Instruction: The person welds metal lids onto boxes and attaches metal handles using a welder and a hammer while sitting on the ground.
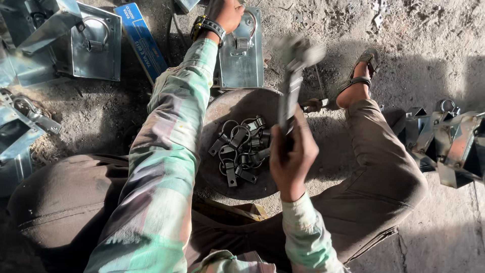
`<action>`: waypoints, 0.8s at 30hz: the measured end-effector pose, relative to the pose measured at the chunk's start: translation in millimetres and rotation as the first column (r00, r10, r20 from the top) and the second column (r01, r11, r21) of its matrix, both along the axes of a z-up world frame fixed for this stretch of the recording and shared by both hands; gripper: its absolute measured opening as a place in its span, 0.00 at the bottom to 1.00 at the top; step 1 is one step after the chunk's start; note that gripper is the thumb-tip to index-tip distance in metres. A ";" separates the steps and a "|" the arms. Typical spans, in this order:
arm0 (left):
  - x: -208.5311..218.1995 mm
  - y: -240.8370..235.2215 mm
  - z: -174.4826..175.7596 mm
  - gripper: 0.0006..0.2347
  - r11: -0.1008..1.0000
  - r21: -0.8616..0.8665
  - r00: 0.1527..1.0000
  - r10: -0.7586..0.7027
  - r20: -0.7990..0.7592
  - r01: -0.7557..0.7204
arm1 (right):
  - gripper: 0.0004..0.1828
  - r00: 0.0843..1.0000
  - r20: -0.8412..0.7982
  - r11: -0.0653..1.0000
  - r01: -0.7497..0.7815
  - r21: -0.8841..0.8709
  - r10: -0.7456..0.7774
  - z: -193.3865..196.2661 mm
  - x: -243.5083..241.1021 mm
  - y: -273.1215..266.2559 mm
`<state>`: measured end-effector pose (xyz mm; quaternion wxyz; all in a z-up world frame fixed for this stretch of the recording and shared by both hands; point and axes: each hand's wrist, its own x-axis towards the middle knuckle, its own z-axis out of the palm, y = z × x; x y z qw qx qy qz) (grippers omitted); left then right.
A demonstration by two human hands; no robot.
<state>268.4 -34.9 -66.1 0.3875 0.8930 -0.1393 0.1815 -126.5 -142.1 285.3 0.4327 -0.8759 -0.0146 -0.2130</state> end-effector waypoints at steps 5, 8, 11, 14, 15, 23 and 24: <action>7.3 -21.6 -4.9 0.20 0.950 -0.312 0.992 -0.066 -0.107 0.029 | 0.23 0.976 0.202 0.990 0.107 -0.096 -0.086 -14.1 45.2 -0.5; 8.4 -5.0 -12.7 0.22 0.996 -0.084 0.999 -0.019 0.033 0.021 | 0.07 0.975 0.211 0.982 -0.031 -0.186 0.071 -72.9 58.9 -4.4; -3.0 -18.6 -23.6 0.16 1.000 -0.005 0.979 0.002 0.202 -0.001 | 0.26 0.931 -0.363 0.976 -0.040 -0.215 -0.041 -123.0 61.0 -22.3; -8.4 -15.7 -12.6 0.11 1.000 -0.012 0.986 -0.023 0.164 0.026 | 0.24 0.937 -0.337 0.986 0.033 -0.164 -0.088 -140.6 35.3 -26.6; -15.1 -10.9 -7.6 0.12 1.000 -0.018 0.991 -0.011 0.134 0.013 | 0.23 0.954 -0.291 0.990 0.036 -0.139 -0.076 -141.5 36.0 -28.3; -138.6 0.8 55.5 0.20 1.000 0.001 0.999 0.021 -0.038 -0.021 | 0.22 0.992 -0.059 0.989 0.116 0.092 -0.111 -104.4 52.5 -48.6; -163.7 -0.4 69.4 0.21 0.997 0.069 0.995 -0.020 -0.098 0.027 | 0.22 0.989 -0.094 0.974 0.133 0.183 -0.118 -101.6 52.0 -49.9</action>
